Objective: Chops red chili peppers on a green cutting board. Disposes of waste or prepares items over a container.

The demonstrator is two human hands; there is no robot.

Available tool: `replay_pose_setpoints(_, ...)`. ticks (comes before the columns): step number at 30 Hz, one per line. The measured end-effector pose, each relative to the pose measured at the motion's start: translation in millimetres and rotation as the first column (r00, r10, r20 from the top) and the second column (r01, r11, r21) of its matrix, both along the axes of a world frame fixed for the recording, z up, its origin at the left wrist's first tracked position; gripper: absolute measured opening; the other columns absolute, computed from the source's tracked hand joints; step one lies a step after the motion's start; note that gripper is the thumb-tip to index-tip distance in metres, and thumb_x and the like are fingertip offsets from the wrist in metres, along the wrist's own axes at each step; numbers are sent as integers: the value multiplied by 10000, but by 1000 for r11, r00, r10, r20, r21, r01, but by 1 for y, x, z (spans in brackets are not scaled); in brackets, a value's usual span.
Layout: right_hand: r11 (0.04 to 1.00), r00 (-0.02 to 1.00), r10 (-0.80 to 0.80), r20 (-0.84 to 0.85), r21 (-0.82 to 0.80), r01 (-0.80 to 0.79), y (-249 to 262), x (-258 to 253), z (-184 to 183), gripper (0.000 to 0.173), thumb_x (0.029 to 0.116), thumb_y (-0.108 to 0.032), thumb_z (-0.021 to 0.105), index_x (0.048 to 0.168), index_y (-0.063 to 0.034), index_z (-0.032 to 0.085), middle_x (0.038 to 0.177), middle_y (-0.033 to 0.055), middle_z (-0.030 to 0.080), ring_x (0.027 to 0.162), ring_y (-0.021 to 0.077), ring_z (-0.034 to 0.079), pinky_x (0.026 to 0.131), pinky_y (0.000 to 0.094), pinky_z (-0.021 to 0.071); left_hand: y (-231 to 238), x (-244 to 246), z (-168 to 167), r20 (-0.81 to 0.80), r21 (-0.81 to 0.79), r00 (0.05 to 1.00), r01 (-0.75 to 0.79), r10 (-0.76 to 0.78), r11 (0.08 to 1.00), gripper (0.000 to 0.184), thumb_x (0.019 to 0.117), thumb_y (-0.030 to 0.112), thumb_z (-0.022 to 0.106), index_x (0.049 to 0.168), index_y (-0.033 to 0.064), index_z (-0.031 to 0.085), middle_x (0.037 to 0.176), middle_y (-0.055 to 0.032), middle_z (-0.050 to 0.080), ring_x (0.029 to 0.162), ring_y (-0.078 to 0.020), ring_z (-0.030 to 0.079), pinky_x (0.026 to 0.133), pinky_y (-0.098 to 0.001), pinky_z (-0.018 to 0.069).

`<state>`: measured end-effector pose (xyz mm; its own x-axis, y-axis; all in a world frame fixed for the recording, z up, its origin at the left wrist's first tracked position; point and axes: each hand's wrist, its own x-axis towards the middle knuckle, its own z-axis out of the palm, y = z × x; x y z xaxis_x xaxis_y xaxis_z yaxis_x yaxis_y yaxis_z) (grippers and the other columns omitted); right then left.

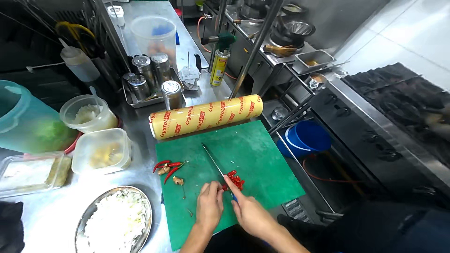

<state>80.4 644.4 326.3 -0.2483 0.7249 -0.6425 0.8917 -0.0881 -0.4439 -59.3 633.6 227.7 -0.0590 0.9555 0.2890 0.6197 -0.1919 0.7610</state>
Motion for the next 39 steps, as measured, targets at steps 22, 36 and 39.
replay_pose_setpoints(22,997,998,-54,-32,48,55,-1,-11,-8,681,1095,-207,411,1669,-310,61,1000,167,714,860,322,713,844,483,576,-4,4,-5,-10,25,1000,5,-5,1000,63,890,55,705,952,55,715,880,-40,724,854,-170,717,795,-317,614)
replay_pose_setpoints(36,999,997,-4,-81,48,8,14,-1,-10,684,1096,-204,414,1669,-309,54,1102,203,697,919,334,705,890,493,559,-4,1,-2,-22,-4,997,73,-73,997,106,907,25,665,1000,48,711,934,-46,731,913,-193,710,849,-337,601)
replay_pose_setpoints(39,999,998,22,-65,32,-20,13,3,-2,682,1103,-219,409,1667,-332,42,1104,203,696,911,340,705,881,496,561,-5,-1,-1,-29,20,997,74,-74,997,147,906,17,656,1043,25,710,999,-90,727,966,-236,713,889,-366,599)
